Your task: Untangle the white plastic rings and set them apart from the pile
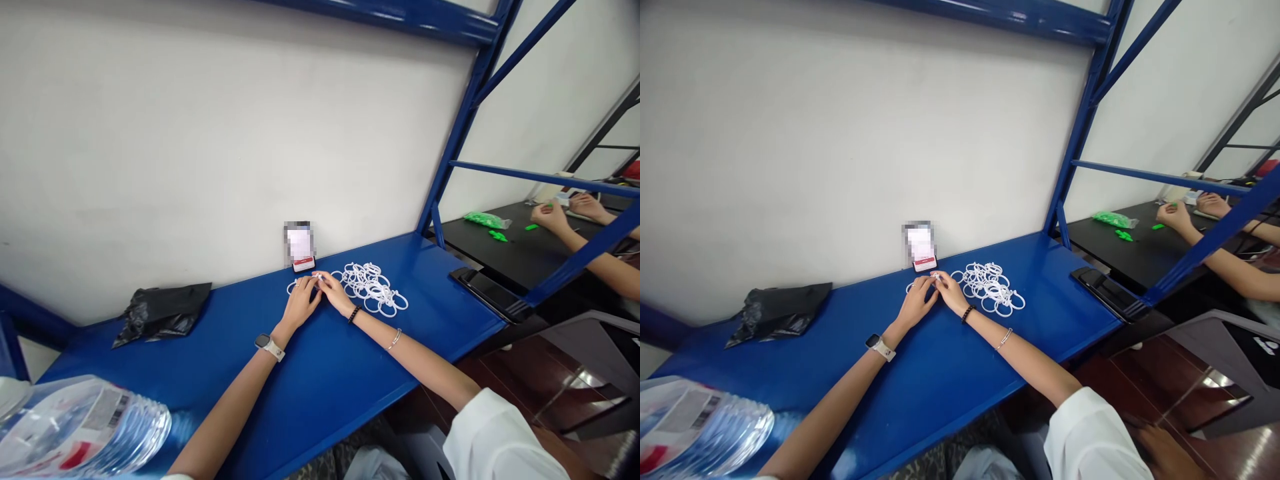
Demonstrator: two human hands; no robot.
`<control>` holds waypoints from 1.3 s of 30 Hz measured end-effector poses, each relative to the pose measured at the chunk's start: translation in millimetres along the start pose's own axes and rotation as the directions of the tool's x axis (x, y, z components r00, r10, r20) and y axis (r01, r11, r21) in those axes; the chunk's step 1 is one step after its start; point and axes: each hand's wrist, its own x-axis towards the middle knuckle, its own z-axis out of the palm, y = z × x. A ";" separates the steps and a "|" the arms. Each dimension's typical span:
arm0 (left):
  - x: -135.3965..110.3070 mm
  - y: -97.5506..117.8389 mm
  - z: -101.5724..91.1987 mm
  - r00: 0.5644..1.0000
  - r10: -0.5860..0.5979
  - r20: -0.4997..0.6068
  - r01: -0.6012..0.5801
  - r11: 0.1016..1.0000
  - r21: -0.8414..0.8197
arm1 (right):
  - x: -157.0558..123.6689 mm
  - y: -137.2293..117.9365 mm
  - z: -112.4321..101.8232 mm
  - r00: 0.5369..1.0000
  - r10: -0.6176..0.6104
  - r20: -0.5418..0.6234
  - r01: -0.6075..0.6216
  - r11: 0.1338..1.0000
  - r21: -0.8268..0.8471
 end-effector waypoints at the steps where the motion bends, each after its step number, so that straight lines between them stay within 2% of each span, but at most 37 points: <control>1: -0.4 0.0 0.4 1.000 -0.001 0.003 0.001 1.000 0.008 | 0.2 -0.9 -0.4 1.000 0.030 -0.001 -0.030 0.999 0.046; 4: -1.7 -1.1 2.0 1.000 -0.007 0.021 0.006 0.999 0.038 | -0.1 -3.9 -1.5 0.994 0.111 -0.013 -0.108 0.983 0.149; 7: -2.6 -3.0 3.7 0.999 -0.011 0.034 0.009 0.999 0.053 | -0.8 -5.6 -1.4 0.990 0.141 -0.032 -0.133 0.976 0.175; 14: -2.3 -1.8 0.8 0.995 -0.074 0.069 0.072 0.997 0.025 | -0.1 3.1 0.1 0.987 0.135 -0.089 -0.120 0.981 0.150; 19: -0.1 4.5 -3.2 0.995 -0.037 0.094 0.029 0.996 0.085 | 1.5 7.1 1.0 0.987 0.135 -0.087 -0.125 0.986 0.106; 26: 0.9 8.8 -3.7 0.993 -0.015 0.117 -0.012 0.974 0.225 | -3.0 -8.2 1.4 0.982 0.150 -0.113 -0.124 0.970 0.210; 29: 0.6 7.2 -3.3 0.997 -0.038 0.073 0.022 0.979 0.200 | -3.2 -11.8 0.3 0.972 0.185 -0.142 -0.142 0.953 0.267; 32: 0.4 5.3 -2.7 0.997 -0.017 0.070 0.007 0.989 0.144 | -1.9 -10.4 -0.5 0.957 0.217 -0.190 -0.152 0.939 0.308; 39: 0.3 6.4 -2.6 0.995 0.016 0.099 -0.031 0.988 0.149 | -0.5 -1.1 -2.0 0.951 0.184 -0.248 -0.102 0.945 0.310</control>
